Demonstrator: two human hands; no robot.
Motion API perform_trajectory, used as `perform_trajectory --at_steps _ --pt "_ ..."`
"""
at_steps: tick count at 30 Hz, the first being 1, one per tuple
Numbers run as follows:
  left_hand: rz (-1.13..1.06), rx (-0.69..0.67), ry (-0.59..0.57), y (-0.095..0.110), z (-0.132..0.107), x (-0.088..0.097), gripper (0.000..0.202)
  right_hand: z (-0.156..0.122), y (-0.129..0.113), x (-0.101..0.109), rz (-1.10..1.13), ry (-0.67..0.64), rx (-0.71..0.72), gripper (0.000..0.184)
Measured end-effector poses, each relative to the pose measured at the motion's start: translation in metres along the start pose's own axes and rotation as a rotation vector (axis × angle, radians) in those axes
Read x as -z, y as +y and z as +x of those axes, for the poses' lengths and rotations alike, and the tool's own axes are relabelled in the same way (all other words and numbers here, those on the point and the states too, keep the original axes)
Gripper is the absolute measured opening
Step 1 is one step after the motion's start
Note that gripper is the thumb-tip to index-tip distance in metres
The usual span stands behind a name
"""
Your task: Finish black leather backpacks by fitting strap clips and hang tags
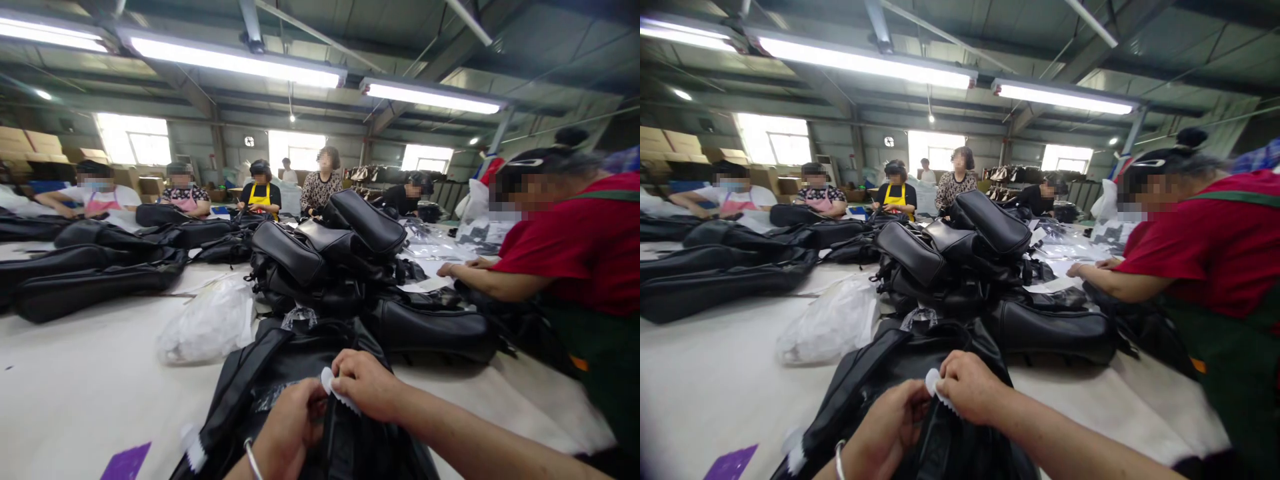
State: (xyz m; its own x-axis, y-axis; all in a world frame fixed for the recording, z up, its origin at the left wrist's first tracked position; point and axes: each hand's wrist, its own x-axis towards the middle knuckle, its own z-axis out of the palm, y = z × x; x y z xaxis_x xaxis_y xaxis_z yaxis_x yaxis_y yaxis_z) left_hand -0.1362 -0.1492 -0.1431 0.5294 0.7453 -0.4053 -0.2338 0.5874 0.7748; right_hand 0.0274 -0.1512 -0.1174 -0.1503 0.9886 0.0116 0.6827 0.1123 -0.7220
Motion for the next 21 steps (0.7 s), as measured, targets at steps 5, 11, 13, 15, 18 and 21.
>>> perform_trajectory --at_steps 5,11,13,15,18,21 --pt "0.04 0.005 -0.021 0.005 0.001 0.001 0.028 0.0 0.003 0.003 0.02 -0.026 0.049 0.021" --pt "0.166 0.013 0.026 0.012 0.0 0.0 0.048 -0.001 0.002 0.011 -0.012 -0.052 0.105 0.022" --pt "0.209 -0.005 0.05 0.012 0.003 -0.001 0.051 -0.003 -0.002 0.011 -0.056 -0.054 0.101 0.019" --pt "0.234 -0.023 0.068 0.009 0.008 -0.002 0.053 -0.006 -0.006 0.011 -0.12 -0.044 0.102 0.015" --pt "0.255 0.001 0.056 0.001 0.015 0.002 0.057 -0.008 -0.011 0.01 -0.229 -0.037 0.15 0.014" --pt "0.288 0.018 -0.013 -0.003 0.019 0.008 0.058 -0.011 -0.009 0.01 -0.285 -0.044 0.208 0.015"
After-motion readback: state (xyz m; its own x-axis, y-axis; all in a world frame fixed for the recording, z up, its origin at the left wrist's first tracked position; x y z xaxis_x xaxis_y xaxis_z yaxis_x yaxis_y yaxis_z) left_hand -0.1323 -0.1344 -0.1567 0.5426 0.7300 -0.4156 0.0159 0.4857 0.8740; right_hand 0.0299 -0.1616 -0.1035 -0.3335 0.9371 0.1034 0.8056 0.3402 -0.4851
